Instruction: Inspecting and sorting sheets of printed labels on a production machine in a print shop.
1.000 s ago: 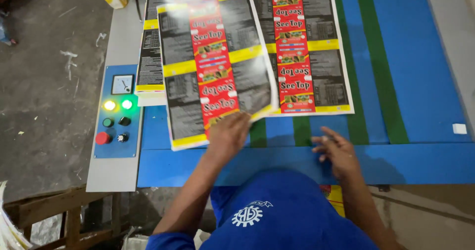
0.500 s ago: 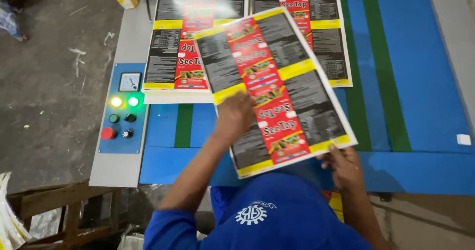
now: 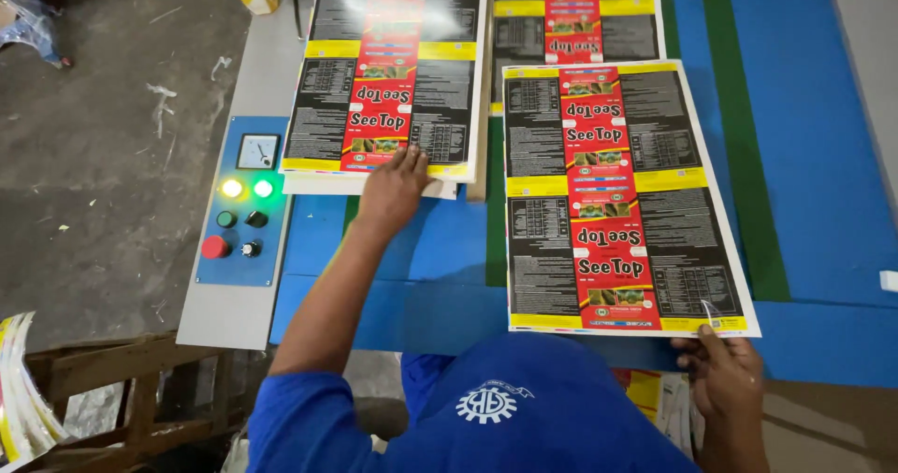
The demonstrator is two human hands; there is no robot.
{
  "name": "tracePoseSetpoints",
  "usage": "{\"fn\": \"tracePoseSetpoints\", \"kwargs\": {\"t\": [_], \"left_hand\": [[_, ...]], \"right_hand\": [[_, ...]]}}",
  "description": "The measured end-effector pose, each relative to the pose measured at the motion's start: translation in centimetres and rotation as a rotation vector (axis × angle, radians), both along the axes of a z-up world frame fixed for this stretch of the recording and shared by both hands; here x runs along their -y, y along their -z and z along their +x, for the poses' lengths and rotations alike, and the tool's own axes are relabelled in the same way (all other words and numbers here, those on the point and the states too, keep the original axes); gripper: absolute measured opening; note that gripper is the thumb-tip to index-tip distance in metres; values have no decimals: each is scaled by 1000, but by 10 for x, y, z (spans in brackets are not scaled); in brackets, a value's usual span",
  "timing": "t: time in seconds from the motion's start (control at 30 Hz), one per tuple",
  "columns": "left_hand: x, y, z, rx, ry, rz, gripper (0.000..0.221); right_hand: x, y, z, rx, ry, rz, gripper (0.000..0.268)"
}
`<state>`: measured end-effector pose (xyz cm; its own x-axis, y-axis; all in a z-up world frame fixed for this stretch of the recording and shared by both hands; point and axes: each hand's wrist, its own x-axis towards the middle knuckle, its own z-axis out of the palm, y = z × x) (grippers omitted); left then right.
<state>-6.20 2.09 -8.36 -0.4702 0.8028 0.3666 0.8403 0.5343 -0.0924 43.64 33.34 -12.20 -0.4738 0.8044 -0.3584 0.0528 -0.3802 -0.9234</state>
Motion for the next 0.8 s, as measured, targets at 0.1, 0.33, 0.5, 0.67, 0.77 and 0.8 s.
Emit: {"fn": "tracePoseSetpoints", "kwargs": {"t": [0.1, 0.33, 0.5, 0.67, 0.77, 0.8], "left_hand": [[1, -34, -12, 22, 163, 90, 24], [0, -96, 23, 29, 10, 244, 17], [6, -79, 55, 96, 21, 201, 16], [14, -61, 66, 183, -9, 313, 6], [17, -61, 67, 219, -50, 371, 7], [16, -63, 66, 228, -68, 378, 6]], "right_hand": [[0, 4, 9, -34, -36, -14, 20], [17, 1, 11, 73, 31, -4, 21], [22, 1, 4, 49, -8, -28, 21], [20, 6, -15, 14, -96, -18, 21], [11, 6, -42, 20, -152, 30, 21], [6, 5, -53, 38, -182, 58, 21]]}}
